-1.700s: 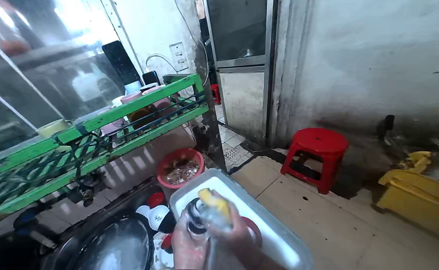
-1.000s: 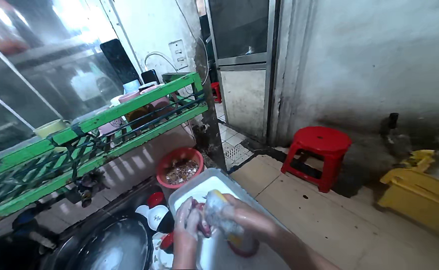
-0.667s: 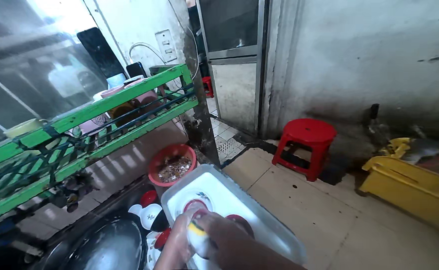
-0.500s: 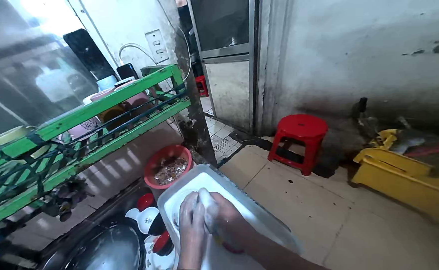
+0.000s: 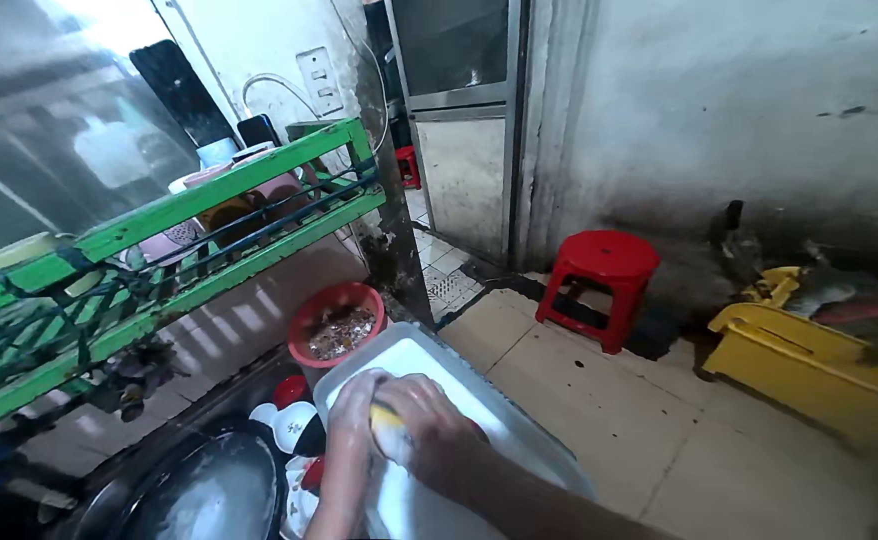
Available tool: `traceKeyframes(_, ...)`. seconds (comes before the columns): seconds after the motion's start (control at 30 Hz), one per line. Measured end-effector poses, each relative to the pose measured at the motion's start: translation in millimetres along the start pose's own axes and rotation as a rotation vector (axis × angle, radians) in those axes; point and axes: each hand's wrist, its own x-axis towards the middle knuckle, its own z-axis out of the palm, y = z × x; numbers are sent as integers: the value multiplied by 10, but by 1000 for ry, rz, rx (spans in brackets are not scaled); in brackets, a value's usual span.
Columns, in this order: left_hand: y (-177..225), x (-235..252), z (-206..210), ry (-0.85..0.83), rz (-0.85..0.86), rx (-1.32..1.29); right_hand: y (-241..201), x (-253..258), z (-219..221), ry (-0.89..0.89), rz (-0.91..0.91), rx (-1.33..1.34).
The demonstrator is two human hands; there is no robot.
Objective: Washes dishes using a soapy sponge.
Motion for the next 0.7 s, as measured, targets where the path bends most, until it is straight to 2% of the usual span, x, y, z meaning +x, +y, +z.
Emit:
traceKeyframes(0.03,-31,-9,-12,54,103,151,-144,-13,83,24,207,80)
traceKeyframes(0.07,-74,-30,-35,91,197,276,-302,22,63,-63,450,222)
traceKeyframes(0.1,-134,-61,-67,117,294,366,-401,102,-34,-229,682,419)
traceKeyframes(0.13,-221,-96,-105,146,388,415,-419,156,-115,-360,844,629)
traceKeyframes(0.17,-314,-135,-159,172,438,422,-392,153,-147,-430,918,804)
traceKeyframes(0.27,-469,-206,-519,306,357,430,-279,80,-167,-446,905,1122)
traceKeyframes(0.37,-596,-157,-1314,475,140,688,24,18,-299,-344,783,1039)
traceKeyframes(0.43,-659,-95,-1648,481,20,888,297,9,-430,-268,828,946)
traceKeyframes(0.47,-634,-84,-1614,446,30,937,380,21,-494,-243,884,898)
traceKeyframes(0.53,-522,-84,-1154,278,139,971,436,45,-585,-189,972,833)
traceKeyframes(0.63,-495,-251,-99,-256,311,896,380,45,-674,-107,945,761)
traceKeyframes(0.7,-320,-453,377,-721,212,937,325,35,-719,-66,892,713)
